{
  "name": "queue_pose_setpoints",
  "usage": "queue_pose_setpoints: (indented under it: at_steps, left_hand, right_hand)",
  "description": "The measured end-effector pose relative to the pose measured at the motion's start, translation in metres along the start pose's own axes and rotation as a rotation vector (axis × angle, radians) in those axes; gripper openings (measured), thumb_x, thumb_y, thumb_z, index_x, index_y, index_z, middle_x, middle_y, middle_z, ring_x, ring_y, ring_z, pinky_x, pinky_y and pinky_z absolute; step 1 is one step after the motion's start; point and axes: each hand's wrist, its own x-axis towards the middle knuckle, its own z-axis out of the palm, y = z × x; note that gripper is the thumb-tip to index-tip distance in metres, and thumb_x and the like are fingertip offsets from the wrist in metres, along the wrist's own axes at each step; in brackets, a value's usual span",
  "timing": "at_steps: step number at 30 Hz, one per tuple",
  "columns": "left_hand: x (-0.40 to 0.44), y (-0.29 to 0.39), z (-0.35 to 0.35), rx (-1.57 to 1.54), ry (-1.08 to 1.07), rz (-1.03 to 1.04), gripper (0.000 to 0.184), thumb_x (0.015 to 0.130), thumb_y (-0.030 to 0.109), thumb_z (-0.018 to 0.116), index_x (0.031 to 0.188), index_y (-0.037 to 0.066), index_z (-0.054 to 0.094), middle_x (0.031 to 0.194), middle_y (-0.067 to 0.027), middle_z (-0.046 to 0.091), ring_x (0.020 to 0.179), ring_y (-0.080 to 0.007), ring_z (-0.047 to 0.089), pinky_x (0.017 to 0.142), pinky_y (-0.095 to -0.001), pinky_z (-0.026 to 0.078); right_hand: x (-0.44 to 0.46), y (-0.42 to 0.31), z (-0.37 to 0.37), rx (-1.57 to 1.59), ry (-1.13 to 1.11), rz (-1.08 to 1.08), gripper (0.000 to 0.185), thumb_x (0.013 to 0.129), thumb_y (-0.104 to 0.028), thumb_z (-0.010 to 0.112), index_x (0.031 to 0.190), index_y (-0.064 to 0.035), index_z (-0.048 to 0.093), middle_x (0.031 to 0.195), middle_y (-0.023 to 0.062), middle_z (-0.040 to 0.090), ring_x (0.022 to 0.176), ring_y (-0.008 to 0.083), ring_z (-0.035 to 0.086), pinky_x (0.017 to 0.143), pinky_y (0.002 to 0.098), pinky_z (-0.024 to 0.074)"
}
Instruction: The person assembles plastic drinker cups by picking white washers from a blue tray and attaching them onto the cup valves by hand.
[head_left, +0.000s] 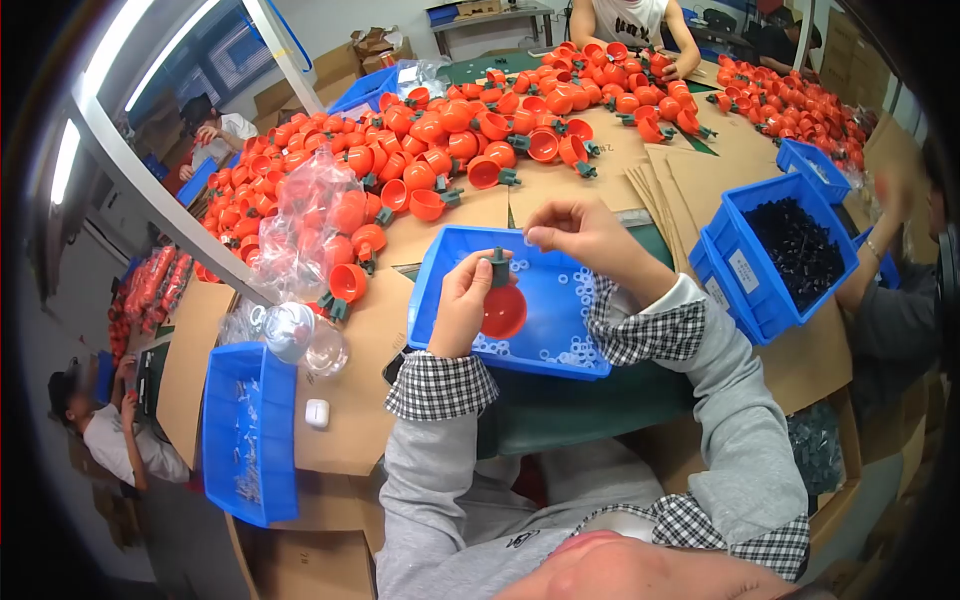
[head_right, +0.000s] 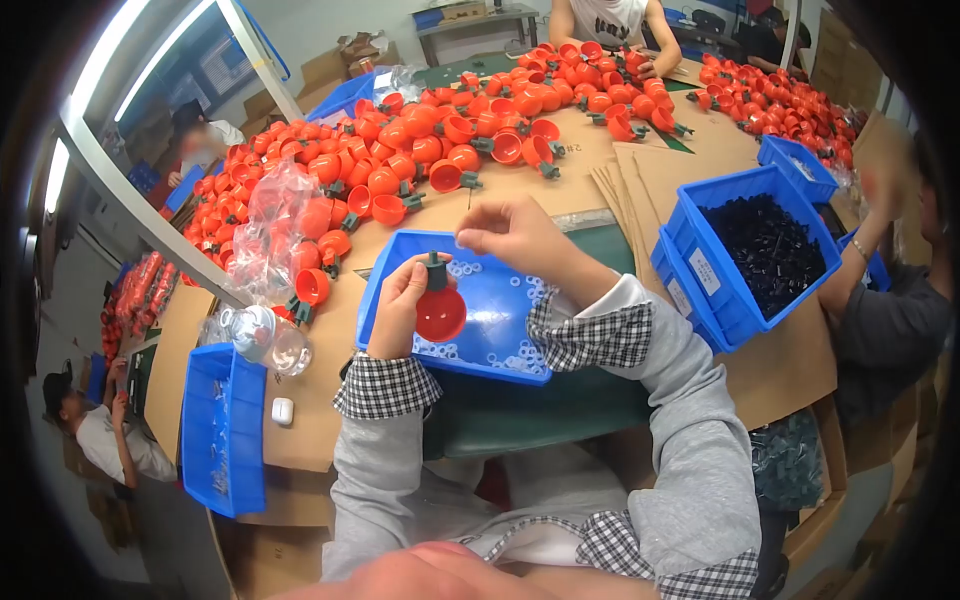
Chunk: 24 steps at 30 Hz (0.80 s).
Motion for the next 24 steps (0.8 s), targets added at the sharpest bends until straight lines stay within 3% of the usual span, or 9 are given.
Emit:
queue_pose_setpoints:
  at_steps: [1, 13, 17, 20, 22, 24]
  left_hand:
    - [-0.001, 0.000, -0.001, -0.004, -0.001, -0.002, 0.031, 0.097, 0.024, 0.042, 0.104, -0.002, 0.057, 0.084, -0.0085, 0.062, 0.079, -0.0133, 0.059, 0.073, -0.0252, 0.047]
    - [-0.003, 0.005, 0.005, 0.102, 0.008, 0.028, 0.037, 0.094, 0.031, 0.048, 0.085, -0.003, 0.062, 0.070, -0.0059, 0.061, 0.066, -0.0098, 0.056, 0.064, -0.0229, 0.044]
    - [-0.003, 0.005, 0.005, 0.164, -0.002, 0.037, 0.036, 0.092, 0.030, 0.051, 0.082, -0.003, 0.062, 0.069, -0.0061, 0.061, 0.065, -0.0093, 0.056, 0.062, -0.0221, 0.044]
    - [-0.003, 0.005, 0.005, 0.140, -0.019, 0.042, 0.035, 0.092, 0.028, 0.052, 0.082, -0.004, 0.062, 0.069, -0.0064, 0.061, 0.065, -0.0094, 0.056, 0.061, -0.0221, 0.044]
    - [-0.004, 0.006, 0.003, 0.106, -0.020, 0.047, 0.034, 0.092, 0.027, 0.051, 0.083, -0.004, 0.062, 0.070, -0.0067, 0.061, 0.065, -0.0095, 0.056, 0.062, -0.0223, 0.045]
    - [-0.005, 0.005, 0.000, -0.002, -0.076, 0.033, 0.030, 0.091, 0.023, 0.048, 0.086, -0.004, 0.062, 0.071, -0.0078, 0.062, 0.066, -0.0109, 0.057, 0.062, -0.0229, 0.045]
  right_hand:
    - [-0.004, -0.009, 0.001, 0.077, -0.006, 0.036, 0.022, 0.082, -0.018, 0.066, 0.092, 0.0013, 0.062, 0.081, 0.0029, 0.062, 0.075, 0.0076, 0.057, 0.069, 0.0218, 0.0479]
    - [-0.006, 0.008, 0.021, 0.247, -0.054, 0.183, 0.020, 0.080, -0.017, 0.068, 0.090, -0.0001, 0.064, 0.077, 0.0054, 0.064, 0.068, 0.0108, 0.059, 0.064, 0.0224, 0.0485]
    - [-0.006, 0.006, 0.022, 0.143, -0.055, 0.161, 0.020, 0.080, -0.018, 0.068, 0.091, -0.0013, 0.063, 0.078, 0.0037, 0.062, 0.070, 0.0105, 0.059, 0.063, 0.0227, 0.0490]
    - [-0.006, 0.009, 0.023, 0.323, -0.056, 0.319, 0.020, 0.081, -0.021, 0.068, 0.090, -0.0043, 0.061, 0.077, 0.0005, 0.059, 0.070, 0.0094, 0.057, 0.062, 0.0231, 0.0489]
    - [-0.002, 0.022, 0.019, 0.507, -0.185, 0.510, 0.021, 0.081, -0.026, 0.068, 0.083, -0.0087, 0.056, 0.075, -0.0022, 0.055, 0.069, 0.0085, 0.054, 0.059, 0.0237, 0.0481]
    - [-0.002, 0.021, 0.018, 0.493, -0.223, 0.512, 0.023, 0.081, -0.028, 0.068, 0.079, -0.0101, 0.054, 0.074, -0.0029, 0.054, 0.067, 0.0083, 0.054, 0.057, 0.0237, 0.0477]
